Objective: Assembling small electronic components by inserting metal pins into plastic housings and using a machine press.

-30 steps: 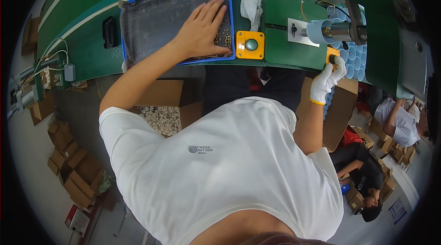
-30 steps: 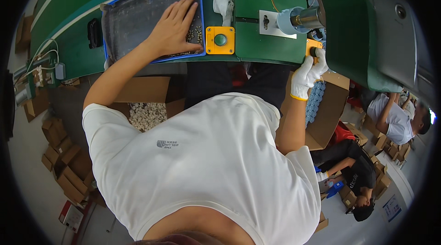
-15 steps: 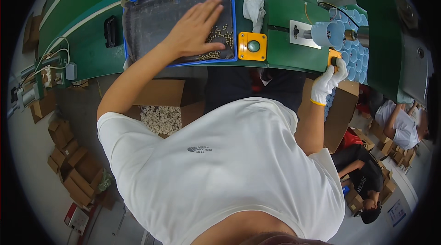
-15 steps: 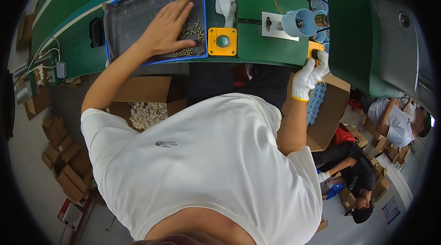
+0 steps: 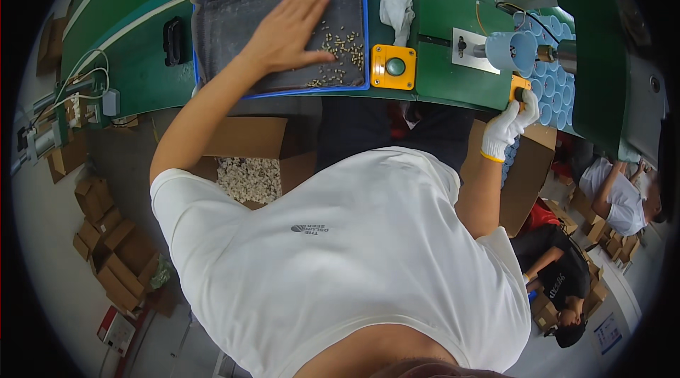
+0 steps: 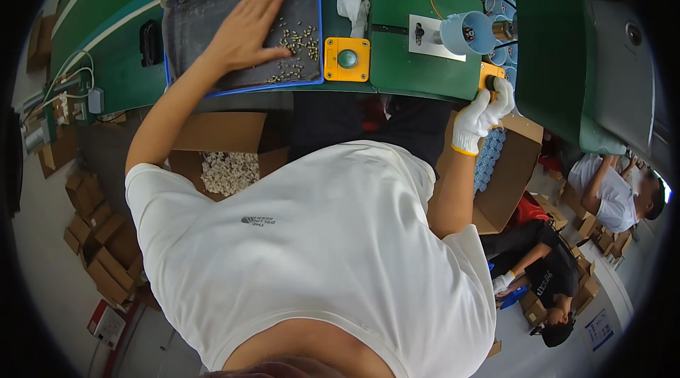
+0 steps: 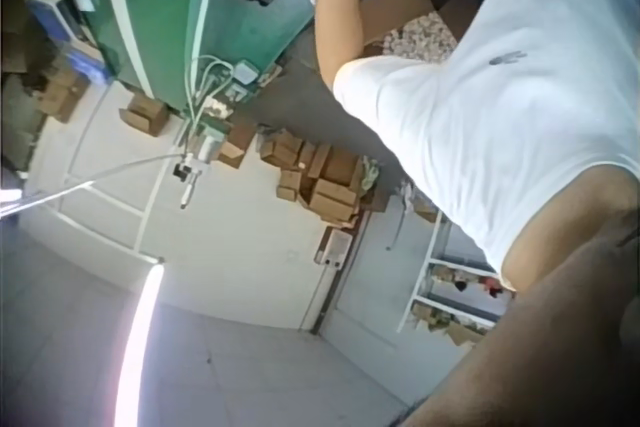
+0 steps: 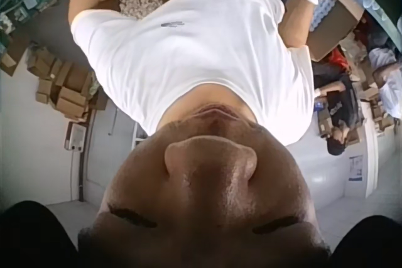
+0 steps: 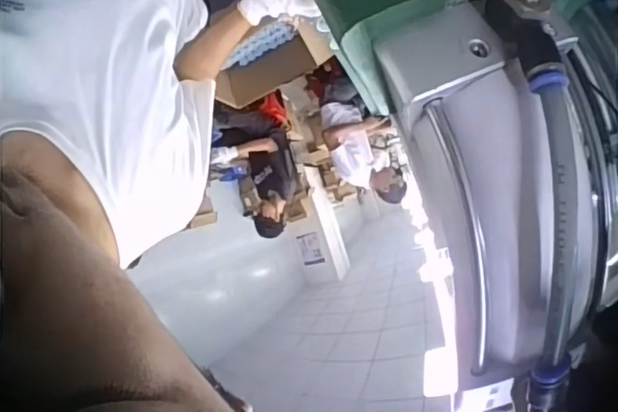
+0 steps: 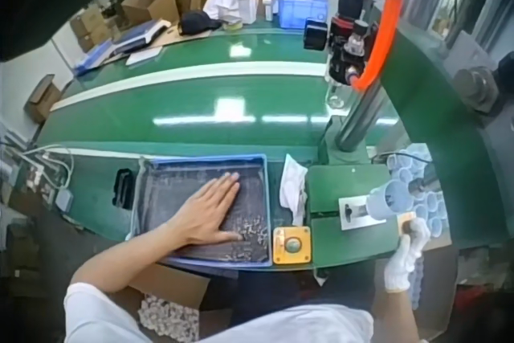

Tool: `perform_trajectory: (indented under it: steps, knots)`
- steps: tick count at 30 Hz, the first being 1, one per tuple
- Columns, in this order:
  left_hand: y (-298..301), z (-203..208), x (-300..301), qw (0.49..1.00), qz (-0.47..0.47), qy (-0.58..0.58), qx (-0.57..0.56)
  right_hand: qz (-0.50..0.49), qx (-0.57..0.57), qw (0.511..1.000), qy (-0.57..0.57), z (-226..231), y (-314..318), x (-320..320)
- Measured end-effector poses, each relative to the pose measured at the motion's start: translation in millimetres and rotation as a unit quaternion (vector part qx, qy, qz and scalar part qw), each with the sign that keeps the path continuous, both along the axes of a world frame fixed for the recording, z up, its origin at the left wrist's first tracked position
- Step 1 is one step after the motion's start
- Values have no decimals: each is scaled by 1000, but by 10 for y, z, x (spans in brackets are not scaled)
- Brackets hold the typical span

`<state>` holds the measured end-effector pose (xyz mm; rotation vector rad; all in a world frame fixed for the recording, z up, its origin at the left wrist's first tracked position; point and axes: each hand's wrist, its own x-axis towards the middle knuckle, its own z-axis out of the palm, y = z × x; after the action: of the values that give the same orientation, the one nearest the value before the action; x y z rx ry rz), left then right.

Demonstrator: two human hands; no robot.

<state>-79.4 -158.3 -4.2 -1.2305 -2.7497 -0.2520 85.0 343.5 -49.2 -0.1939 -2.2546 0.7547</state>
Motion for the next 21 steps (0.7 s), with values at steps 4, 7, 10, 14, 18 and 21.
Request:
perform_trajectory:
  steps: [4, 7, 10, 14, 18, 21]
  knots:
    - [-76, 4, 115, 999, -19, -31, 11, -4, 33, 999, -18, 25, 2, 9]
    - [-3, 39, 241, 997, -45, -66, -15, -3, 6, 1000, -1, 0, -24, 1]
    - [-136, -30, 115, 998, -49, -43, -21, 2, -2, 1000, 5, -15, -5, -9]
    - [-250, 40, 109, 1000, -15, 4, -8, -1, 15, 1000, 7, -26, 8, 4]
    - [-255, 29, 211, 996, -67, -56, -34, 1, -11, 1000, 19, -73, 1, -26]
    - [-440, -36, 45, 999, -42, 4, -22, -15, -1, 1000, -15, -3, -32, -10]
